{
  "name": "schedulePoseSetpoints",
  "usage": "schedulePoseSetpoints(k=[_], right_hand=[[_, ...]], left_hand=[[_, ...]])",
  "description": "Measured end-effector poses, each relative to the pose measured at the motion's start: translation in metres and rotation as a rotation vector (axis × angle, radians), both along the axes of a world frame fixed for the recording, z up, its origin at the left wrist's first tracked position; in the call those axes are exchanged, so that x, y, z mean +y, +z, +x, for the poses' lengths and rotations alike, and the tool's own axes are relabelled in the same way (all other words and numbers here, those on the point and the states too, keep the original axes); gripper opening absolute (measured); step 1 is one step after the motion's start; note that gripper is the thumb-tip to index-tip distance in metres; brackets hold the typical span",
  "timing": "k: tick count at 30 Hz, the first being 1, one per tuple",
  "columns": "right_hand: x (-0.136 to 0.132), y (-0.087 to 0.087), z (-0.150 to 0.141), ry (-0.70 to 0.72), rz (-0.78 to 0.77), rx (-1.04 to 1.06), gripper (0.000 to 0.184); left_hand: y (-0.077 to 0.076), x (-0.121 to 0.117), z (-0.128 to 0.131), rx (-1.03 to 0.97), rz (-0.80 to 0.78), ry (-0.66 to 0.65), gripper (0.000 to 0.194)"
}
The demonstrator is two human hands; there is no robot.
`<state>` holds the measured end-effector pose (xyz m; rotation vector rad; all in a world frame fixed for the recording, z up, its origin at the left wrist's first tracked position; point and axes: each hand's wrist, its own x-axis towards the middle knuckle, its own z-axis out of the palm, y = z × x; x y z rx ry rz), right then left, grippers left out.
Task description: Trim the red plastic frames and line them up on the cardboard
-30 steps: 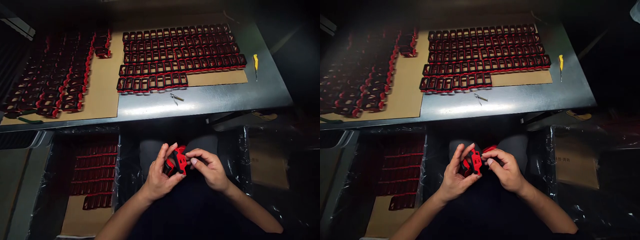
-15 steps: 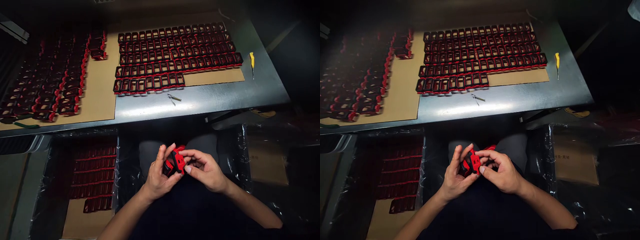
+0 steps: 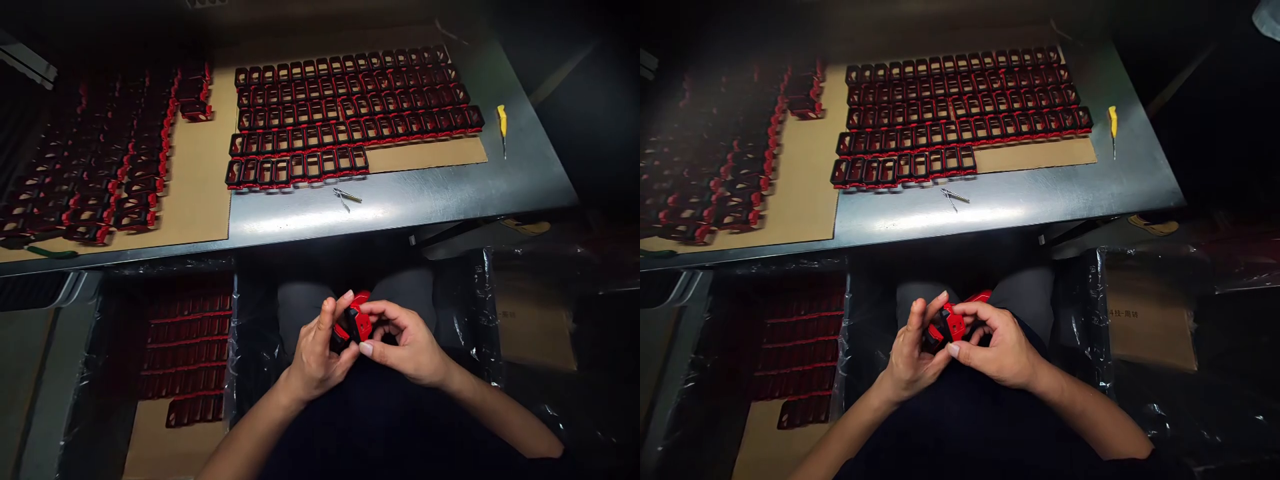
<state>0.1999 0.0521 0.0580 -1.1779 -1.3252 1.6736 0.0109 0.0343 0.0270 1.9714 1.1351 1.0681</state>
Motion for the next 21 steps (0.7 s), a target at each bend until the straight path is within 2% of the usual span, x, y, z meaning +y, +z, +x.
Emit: schedulePoseSetpoints(k=[5, 7, 9, 13, 17, 21], right_hand=[[-0.002, 0.002, -0.003, -0.067, 0.254, -0.241, 0.025], [-0.003, 0.003, -0.005, -0.065, 0.295, -0.274, 0.02], [-0.004, 0.005, -0.006, -0.071, 0.284, -0.302, 0.02], [-0.002, 0.011, -0.009, -0.064, 0.135, -0.348, 0.019], [0.003, 0.014, -0.01, -0.024, -0.088, -0.278, 0.024], [0.005, 0.012, -0.01, -0.025, -0.206, -0.214, 0.031]], left_hand=[[-0.004, 0.006, 0.003, 0.088, 0.29, 0.021, 0.095], [-0.007, 0.007, 0.004, 0.093, 0.359, 0.04, 0.096], [-0.01, 0.007, 0.005, 0.074, 0.362, 0.034, 0.099], [-0.012, 0.005, 0.005, -0.011, 0.239, -0.042, 0.098], [-0.01, 0.002, 0.004, -0.097, 0.032, -0.079, 0.102], [-0.008, -0.001, 0.002, -0.187, -0.151, -0.114, 0.105]])
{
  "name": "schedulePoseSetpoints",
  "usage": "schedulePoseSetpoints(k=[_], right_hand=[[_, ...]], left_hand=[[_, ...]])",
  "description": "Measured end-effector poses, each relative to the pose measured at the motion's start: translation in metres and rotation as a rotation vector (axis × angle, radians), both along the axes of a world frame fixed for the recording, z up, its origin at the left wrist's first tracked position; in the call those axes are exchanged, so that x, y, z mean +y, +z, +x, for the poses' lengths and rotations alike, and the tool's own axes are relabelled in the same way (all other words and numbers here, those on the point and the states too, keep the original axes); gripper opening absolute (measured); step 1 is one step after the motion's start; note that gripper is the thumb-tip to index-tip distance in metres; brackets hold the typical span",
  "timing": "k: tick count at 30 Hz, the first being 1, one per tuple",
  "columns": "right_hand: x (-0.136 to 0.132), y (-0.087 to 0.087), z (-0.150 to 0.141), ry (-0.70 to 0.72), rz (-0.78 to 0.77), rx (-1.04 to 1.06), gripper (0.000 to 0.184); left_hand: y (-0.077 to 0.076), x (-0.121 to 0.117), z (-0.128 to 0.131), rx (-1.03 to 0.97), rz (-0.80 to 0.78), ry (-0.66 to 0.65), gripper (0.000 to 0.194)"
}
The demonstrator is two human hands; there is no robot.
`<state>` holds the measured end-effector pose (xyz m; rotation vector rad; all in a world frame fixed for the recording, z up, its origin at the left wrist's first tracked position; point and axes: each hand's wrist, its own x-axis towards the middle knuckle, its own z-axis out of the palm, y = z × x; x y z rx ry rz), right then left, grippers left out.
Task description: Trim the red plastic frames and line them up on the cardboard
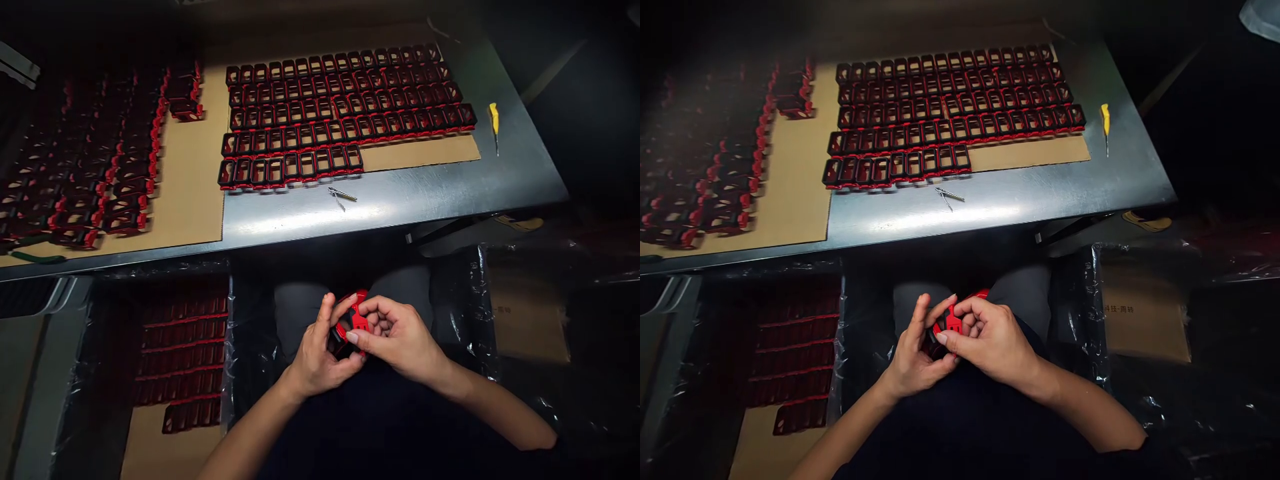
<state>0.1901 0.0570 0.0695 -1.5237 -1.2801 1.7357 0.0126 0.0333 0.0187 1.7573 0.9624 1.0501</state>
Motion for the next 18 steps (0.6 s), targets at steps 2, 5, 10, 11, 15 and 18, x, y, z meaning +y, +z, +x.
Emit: schedulePoseSetpoints(k=[2, 5, 10, 11, 15, 18], right_hand=[[0.0, -0.002, 0.0, -0.008, -0.028, 0.028, 0.033], [0.0, -0.003, 0.001, -0.023, -0.066, 0.058, 0.036], [-0.001, -0.005, 0.002, 0.015, 0.007, 0.001, 0.029], [-0.002, -0.006, 0.003, 0.02, 0.055, -0.023, 0.025], [-0.003, -0.011, 0.008, 0.026, 0.26, 0.034, 0.02], [-0.004, -0.015, 0.014, 0.064, 0.346, 0.14, 0.028]], left_hand=[[0.0, -0.001, -0.001, -0.023, -0.04, -0.007, 0.105], [0.0, 0.0, 0.0, -0.008, -0.039, -0.002, 0.105], [0.001, 0.005, 0.001, 0.184, 0.241, 0.048, 0.101], [0.001, 0.007, 0.0, 0.211, 0.311, 0.057, 0.102], [-0.001, 0.01, -0.002, 0.233, 0.446, 0.101, 0.103], [-0.003, 0.011, -0.005, 0.21, 0.472, 0.106, 0.102]])
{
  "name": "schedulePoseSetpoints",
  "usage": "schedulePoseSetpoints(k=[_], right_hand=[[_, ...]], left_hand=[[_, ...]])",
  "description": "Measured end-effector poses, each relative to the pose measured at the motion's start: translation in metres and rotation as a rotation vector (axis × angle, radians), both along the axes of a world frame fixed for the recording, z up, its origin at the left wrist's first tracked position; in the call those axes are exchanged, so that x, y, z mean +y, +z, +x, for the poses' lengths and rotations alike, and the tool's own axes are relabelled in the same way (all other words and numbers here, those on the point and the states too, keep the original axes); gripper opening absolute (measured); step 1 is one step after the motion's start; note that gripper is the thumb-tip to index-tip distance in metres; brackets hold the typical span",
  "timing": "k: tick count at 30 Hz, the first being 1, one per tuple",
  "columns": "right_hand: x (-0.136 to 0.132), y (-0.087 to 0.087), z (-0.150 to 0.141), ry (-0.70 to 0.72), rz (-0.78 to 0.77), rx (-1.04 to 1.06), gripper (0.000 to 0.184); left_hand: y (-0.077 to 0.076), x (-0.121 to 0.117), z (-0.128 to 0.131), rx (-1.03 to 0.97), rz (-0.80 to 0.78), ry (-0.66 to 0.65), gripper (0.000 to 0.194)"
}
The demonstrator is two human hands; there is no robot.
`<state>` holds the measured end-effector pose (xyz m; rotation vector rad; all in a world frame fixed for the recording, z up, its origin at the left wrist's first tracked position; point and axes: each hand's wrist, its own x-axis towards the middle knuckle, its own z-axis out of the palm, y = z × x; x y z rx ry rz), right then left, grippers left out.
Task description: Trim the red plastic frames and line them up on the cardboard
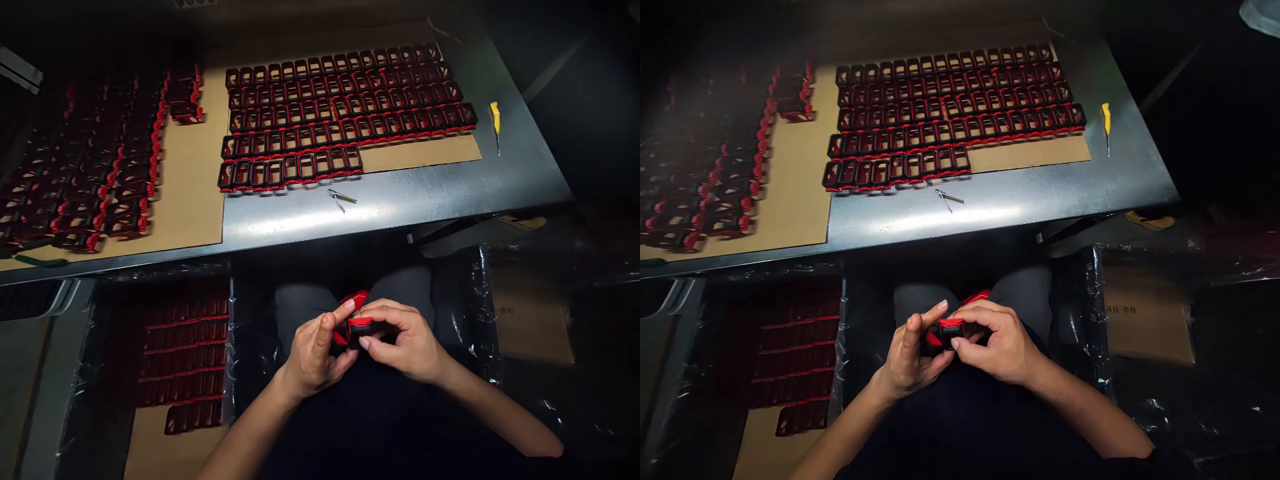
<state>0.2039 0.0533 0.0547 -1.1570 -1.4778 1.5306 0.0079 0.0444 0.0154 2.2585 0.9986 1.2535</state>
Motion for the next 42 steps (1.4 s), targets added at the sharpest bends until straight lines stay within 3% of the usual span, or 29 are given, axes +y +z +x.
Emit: schedulePoseSetpoints(k=[4, 7, 11, 23, 30, 37, 40, 42], right_hand=[[0.002, -0.006, 0.005, 0.026, -0.103, 0.15, 0.028], [0.004, -0.013, 0.006, 0.064, -0.356, 0.351, 0.02], [0.006, -0.02, 0.0, 0.115, -0.656, 0.537, 0.028], [0.007, -0.027, -0.005, 0.159, -0.962, 0.7, 0.035], [0.004, -0.035, -0.004, 0.168, -0.961, 0.775, 0.038], [0.003, -0.034, -0.003, 0.125, -0.892, 0.692, 0.039], [0.004, -0.027, -0.001, 0.022, -0.667, 0.507, 0.036], [0.005, -0.019, 0.001, -0.062, -0.348, 0.255, 0.034]], left_hand=[[0.002, 0.001, -0.001, -0.083, -0.014, -0.069, 0.099], [0.009, 0.003, 0.0, -0.153, -0.062, -0.106, 0.096], [0.018, 0.004, 0.002, -0.195, -0.159, -0.134, 0.097], [0.021, -0.005, 0.003, -0.171, -0.325, 0.019, 0.094], [0.022, 0.0, 0.003, -0.12, -0.265, 0.008, 0.083], [0.018, -0.002, 0.001, -0.102, -0.319, 0.02, 0.08], [0.009, -0.005, -0.002, -0.133, -0.434, 0.037, 0.069], [0.002, -0.008, -0.003, -0.239, -0.656, 0.059, 0.058]])
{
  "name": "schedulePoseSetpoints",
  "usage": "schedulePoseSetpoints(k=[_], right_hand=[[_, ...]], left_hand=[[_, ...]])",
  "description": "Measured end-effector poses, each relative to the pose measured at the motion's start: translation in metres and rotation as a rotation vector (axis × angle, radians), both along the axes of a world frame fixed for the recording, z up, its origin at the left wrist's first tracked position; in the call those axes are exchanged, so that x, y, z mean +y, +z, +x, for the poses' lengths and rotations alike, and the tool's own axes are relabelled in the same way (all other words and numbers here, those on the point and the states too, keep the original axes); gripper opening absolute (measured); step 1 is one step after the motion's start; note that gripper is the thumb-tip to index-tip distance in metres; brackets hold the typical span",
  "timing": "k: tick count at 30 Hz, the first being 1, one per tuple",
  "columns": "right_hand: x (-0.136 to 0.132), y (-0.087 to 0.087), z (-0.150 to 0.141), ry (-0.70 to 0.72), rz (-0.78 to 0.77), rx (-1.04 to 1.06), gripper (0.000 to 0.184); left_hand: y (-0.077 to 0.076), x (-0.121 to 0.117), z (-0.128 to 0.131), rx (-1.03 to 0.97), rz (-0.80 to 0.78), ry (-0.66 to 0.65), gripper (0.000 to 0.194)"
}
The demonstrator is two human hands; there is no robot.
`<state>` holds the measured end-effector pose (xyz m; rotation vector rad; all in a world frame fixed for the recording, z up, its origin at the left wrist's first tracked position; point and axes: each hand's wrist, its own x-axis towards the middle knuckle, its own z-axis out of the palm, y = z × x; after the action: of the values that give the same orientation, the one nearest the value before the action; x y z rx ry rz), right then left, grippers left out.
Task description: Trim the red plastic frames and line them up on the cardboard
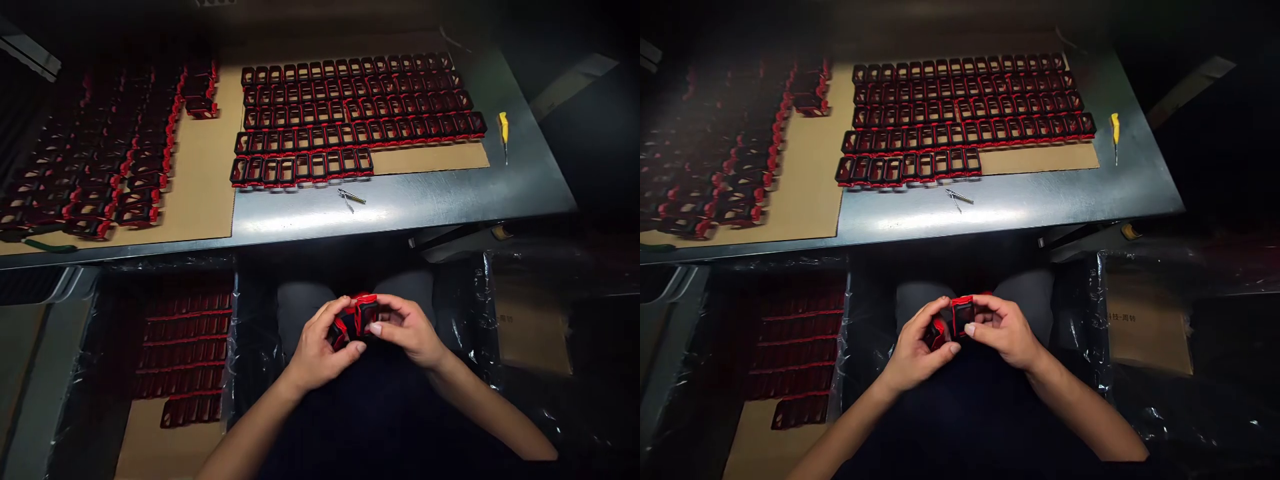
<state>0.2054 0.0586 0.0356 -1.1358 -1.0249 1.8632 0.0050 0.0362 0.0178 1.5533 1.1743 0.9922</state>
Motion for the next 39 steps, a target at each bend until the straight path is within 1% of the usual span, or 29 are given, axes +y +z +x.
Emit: schedulePoseSetpoints(k=[1, 3, 4, 6, 9, 12, 15, 18, 20, 21, 22, 23, 24, 26, 27, 28, 29, 32, 34, 37, 39], right_hand=[[0.0, 0.005, 0.001, -0.026, 0.186, -0.146, 0.036], [0.001, 0.015, 0.003, -0.032, 0.533, -0.381, 0.044], [0.002, 0.019, 0.003, -0.019, 0.668, -0.455, 0.048], [0.004, 0.025, 0.002, 0.005, 0.845, -0.545, 0.054], [0.006, 0.027, -0.001, 0.012, 0.98, -0.606, 0.054], [0.008, 0.024, -0.004, 0.002, 1.039, -0.601, 0.045], [0.009, 0.023, -0.005, -0.021, 1.068, -0.595, 0.039], [0.007, 0.025, -0.004, -0.04, 1.079, -0.617, 0.036], [0.006, 0.026, -0.004, -0.036, 1.066, -0.63, 0.034], [0.005, 0.027, -0.004, -0.031, 1.045, -0.634, 0.033], [0.004, 0.027, -0.004, -0.028, 1.017, -0.633, 0.032], [0.003, 0.028, -0.005, -0.031, 0.983, -0.633, 0.032], [0.003, 0.028, -0.006, -0.035, 0.945, -0.636, 0.032], [0.002, 0.029, -0.007, -0.037, 0.875, -0.642, 0.033], [0.002, 0.03, -0.008, -0.033, 0.844, -0.643, 0.033], [0.002, 0.031, -0.008, -0.026, 0.809, -0.642, 0.034], [0.002, 0.032, -0.009, -0.017, 0.769, -0.633, 0.034], [0.003, 0.036, -0.011, 0.022, 0.626, -0.569, 0.037], [0.003, 0.037, -0.013, 0.051, 0.492, -0.49, 0.037], [0.003, 0.034, -0.014, 0.046, 0.224, -0.283, 0.036], [0.003, 0.028, -0.014, 0.017, 0.047, -0.105, 0.037]], left_hand=[[-0.003, -0.002, 0.0, -0.099, -0.152, 0.004, 0.054], [-0.007, -0.004, 0.001, -0.356, -0.465, -0.024, 0.056], [-0.008, -0.004, 0.002, -0.483, -0.589, -0.044, 0.06], [-0.007, -0.004, 0.005, -0.663, -0.742, -0.055, 0.067], [-0.001, -0.002, 0.008, -0.798, -0.805, -0.044, 0.068], [0.003, -0.001, 0.009, -0.862, -0.771, -0.095, 0.075], [0.003, -0.001, 0.009, -0.843, -0.74, -0.114, 0.081], [0.001, -0.002, 0.009, -0.775, -0.767, -0.083, 0.072], [-0.001, -0.003, 0.009, -0.697, -0.745, -0.061, 0.063], [-0.002, -0.004, 0.009, -0.632, -0.682, -0.037, 0.06], [-0.003, -0.004, 0.009, -0.541, -0.572, 0.001, 0.057], [-0.004, -0.005, 0.008, -0.422, -0.413, 0.044, 0.055], [-0.004, -0.005, 0.008, -0.286, -0.223, 0.082, 0.054], [-0.004, -0.004, 0.007, -0.027, 0.145, 0.126, 0.06], [-0.003, -0.003, 0.007, 0.07, 0.283, 0.125, 0.065], [-0.003, -0.002, 0.007, 0.142, 0.383, 0.119, 0.069], [-0.003, -0.001, 0.007, 0.194, 0.449, 0.113, 0.073], [-0.003, 0.002, 0.01, 0.29, 0.54, 0.112, 0.08], [-0.004, 0.003, 0.011, 0.309, 0.569, 0.121, 0.082], [-0.004, 0.003, 0.013, 0.296, 0.595, 0.143, 0.081], [-0.002, 0.003, 0.013, 0.281, 0.577, 0.141, 0.079]])
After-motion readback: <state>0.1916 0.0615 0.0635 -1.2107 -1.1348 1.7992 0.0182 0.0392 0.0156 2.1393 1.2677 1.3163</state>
